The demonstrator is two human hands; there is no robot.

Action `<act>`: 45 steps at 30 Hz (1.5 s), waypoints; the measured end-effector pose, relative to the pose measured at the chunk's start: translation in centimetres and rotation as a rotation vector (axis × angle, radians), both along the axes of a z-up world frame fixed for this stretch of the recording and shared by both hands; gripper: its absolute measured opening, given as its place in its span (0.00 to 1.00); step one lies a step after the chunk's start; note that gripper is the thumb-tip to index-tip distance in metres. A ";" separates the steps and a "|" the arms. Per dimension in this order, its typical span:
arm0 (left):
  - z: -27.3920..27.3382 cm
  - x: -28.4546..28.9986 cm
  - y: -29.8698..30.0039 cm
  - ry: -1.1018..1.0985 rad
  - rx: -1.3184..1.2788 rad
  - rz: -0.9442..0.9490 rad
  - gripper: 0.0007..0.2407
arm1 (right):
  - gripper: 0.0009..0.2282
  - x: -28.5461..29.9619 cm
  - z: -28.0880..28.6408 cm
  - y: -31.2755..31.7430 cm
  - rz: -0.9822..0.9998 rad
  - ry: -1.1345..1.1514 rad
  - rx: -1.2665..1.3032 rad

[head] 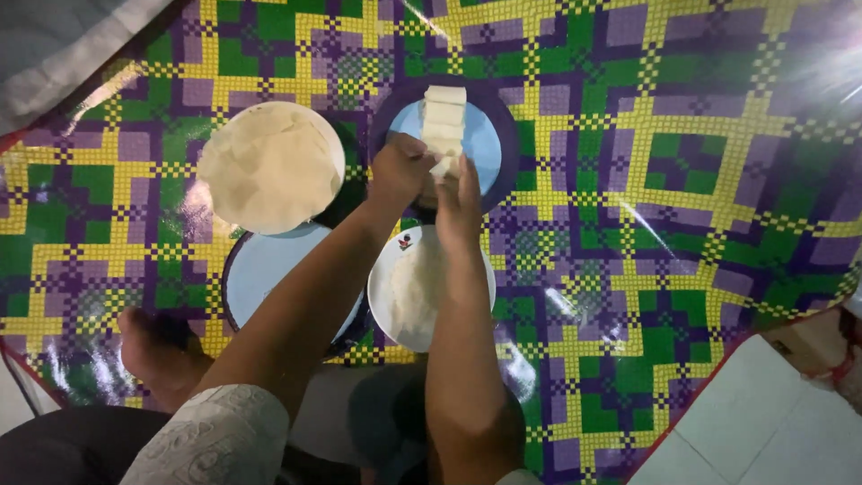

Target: Filling circular pastry wrappers with rectangular strips of filling and rolling them into cylinders.

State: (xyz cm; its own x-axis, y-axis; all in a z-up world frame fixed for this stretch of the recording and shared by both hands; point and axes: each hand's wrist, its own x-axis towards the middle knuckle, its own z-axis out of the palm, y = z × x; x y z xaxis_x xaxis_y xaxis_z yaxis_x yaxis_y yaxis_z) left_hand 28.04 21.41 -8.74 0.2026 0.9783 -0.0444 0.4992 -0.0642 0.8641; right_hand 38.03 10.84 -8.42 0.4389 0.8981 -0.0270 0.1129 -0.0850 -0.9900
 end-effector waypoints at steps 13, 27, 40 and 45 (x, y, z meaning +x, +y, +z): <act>3.6 -0.5 -1.5 0.193 0.089 -0.069 0.09 | 0.29 -0.7 1.0 1.0 0.087 -0.252 -0.191; 8.7 -6.8 -6.9 0.071 0.387 -0.021 0.10 | 0.26 -0.6 3.7 0.0 -0.105 -0.327 0.125; 8.5 -23.4 -9.3 0.695 0.593 0.084 0.19 | 0.17 -7.8 7.4 -0.3 0.405 -0.346 -0.025; 8.3 -24.1 -8.3 0.913 0.391 -0.119 0.14 | 0.17 -7.6 6.3 -0.1 0.425 -0.274 -0.241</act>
